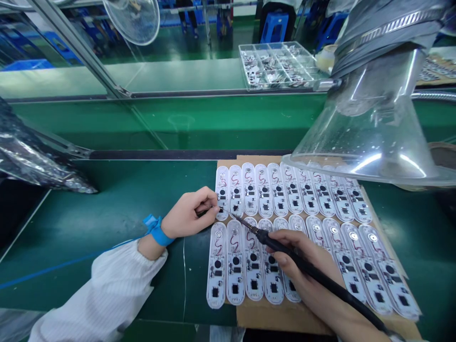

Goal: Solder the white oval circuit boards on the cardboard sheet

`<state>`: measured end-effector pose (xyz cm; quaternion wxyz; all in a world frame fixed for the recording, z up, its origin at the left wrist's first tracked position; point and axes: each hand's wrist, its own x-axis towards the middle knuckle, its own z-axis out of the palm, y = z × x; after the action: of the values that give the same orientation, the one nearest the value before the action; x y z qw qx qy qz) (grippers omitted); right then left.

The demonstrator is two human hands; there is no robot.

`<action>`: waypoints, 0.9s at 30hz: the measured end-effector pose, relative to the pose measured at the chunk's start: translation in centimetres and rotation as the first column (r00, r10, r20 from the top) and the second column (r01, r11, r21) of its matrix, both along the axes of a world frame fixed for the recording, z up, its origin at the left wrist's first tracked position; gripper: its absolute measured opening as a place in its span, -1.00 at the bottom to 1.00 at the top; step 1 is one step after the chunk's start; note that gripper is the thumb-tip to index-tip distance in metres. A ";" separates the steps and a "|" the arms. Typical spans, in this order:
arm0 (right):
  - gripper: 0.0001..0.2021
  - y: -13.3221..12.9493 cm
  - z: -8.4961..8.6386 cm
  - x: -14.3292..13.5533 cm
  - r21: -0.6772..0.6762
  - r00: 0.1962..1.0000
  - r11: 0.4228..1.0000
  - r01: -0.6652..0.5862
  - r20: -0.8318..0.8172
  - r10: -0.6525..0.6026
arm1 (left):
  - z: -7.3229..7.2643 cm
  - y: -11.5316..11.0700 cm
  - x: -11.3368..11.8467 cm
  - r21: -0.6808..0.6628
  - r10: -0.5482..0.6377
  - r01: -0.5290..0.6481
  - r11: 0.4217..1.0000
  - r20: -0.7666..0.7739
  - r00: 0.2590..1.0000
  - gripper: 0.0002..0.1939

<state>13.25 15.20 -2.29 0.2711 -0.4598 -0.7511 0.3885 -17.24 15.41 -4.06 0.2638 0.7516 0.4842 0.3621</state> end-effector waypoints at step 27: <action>-0.77 -2.1 -1.1 -1.4 -0.056 0.992 0.996 0.073 -0.098 -0.078 | 0.1 -0.4 -2.8 -0.319 0.098 -0.015 0.948 0.248 0.964 -0.87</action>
<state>11.82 13.09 -3.36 0.3108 -0.4749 -0.7080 0.4202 -20.01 14.98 -3.93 0.4307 0.6315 0.5183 0.3835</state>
